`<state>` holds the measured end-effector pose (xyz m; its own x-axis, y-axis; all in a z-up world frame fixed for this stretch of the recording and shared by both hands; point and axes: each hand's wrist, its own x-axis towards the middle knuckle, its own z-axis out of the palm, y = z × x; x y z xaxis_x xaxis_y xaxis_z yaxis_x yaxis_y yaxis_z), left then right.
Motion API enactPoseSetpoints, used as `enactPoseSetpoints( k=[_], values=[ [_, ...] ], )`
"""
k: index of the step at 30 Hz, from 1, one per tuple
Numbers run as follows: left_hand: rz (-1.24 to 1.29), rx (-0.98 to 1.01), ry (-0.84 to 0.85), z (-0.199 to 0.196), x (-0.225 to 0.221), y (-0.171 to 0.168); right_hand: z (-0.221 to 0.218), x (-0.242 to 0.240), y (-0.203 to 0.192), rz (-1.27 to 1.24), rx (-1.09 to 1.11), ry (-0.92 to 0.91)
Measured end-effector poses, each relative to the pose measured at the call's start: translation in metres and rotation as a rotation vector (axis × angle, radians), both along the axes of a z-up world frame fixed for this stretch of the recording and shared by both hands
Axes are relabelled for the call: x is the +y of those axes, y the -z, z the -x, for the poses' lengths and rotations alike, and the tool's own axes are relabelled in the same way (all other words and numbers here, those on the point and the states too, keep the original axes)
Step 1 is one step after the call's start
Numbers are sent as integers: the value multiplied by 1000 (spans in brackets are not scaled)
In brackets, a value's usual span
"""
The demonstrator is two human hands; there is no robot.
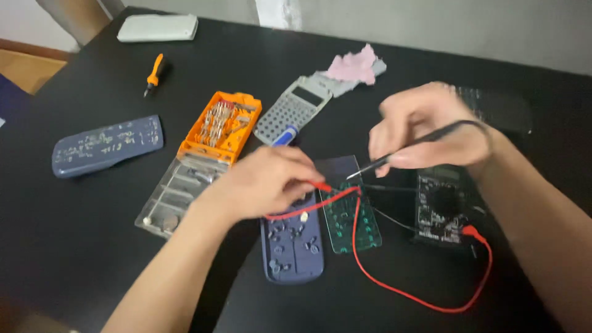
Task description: Repairing and testing internal components of a calculator using a multimeter.
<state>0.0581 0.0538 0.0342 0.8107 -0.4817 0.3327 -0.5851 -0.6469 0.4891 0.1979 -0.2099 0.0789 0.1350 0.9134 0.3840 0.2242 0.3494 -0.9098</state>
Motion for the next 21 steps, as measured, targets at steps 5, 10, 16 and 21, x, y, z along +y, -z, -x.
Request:
enactPoseSetpoints(
  k=[5, 10, 16, 21],
  values=[
    [-4, 80, -5, 7, 0, -21, -9, 12, 36, 276, 25, -48],
    [8, 75, -38, 9, 0, -17, -17, 15, 61, 298, -39, 6],
    [0, 217, -43, 7, -4, -18, -24, 16, 64, 191, -10, 87],
    [253, 344, 151, 18, -20, -35, -24, 15, 61, 228, 156, -6]
  ],
)
